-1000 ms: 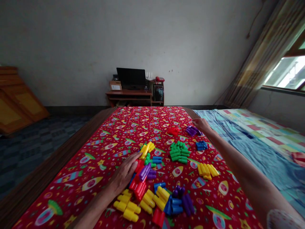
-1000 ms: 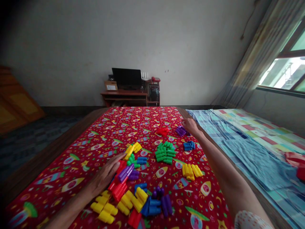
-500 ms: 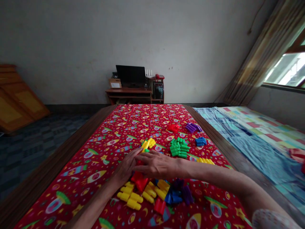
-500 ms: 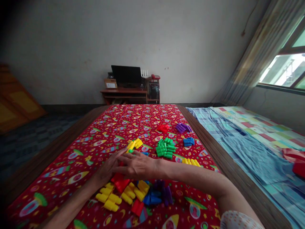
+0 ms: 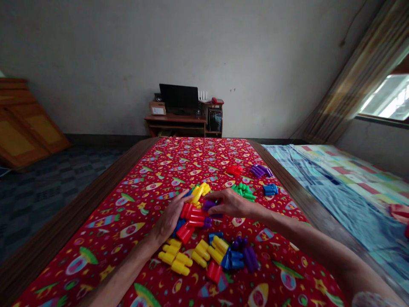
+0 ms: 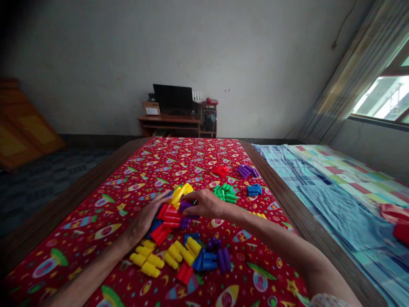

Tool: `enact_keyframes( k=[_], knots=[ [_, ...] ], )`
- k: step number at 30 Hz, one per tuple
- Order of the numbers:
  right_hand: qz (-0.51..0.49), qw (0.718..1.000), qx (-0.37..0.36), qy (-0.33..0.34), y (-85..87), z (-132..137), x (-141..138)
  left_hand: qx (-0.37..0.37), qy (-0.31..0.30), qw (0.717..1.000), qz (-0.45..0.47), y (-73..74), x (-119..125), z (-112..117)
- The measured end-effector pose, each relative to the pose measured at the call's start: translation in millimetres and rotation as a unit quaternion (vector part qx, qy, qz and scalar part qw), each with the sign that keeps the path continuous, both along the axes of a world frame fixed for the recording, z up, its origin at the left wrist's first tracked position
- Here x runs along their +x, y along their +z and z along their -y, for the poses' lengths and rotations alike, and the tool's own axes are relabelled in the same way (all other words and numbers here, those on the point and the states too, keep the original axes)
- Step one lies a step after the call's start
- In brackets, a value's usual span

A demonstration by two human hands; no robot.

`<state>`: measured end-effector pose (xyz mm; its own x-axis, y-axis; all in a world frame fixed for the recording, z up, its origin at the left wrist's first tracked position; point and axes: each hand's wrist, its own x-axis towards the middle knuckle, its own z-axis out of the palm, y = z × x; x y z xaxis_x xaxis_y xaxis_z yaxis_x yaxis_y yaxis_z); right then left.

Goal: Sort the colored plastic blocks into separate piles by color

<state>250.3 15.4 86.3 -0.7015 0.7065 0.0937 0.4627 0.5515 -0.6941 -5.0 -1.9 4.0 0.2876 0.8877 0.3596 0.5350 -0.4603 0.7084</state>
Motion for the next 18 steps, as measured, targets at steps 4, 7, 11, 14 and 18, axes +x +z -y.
enact_keyframes(
  k=[4,7,11,14,18],
  knots=[
    [-0.038,0.999,0.023,-0.006,-7.2,5,-7,0.053,-0.035,0.997,-0.038,6.5,4,6],
    [-0.062,0.996,0.060,0.008,-10.9,7,-11,0.051,-0.072,0.994,-0.072,11.3,10,11],
    [-0.025,0.994,0.104,0.006,-11.4,3,-7,0.026,-0.057,0.997,-0.033,17.4,11,12],
    [-0.004,0.993,0.106,-0.041,-10.6,0,2,0.021,-0.043,0.999,-0.018,18.4,7,10],
    [-0.029,0.996,0.054,-0.066,-7.9,0,8,0.051,-0.043,0.997,-0.027,10.3,6,8]
  ],
)
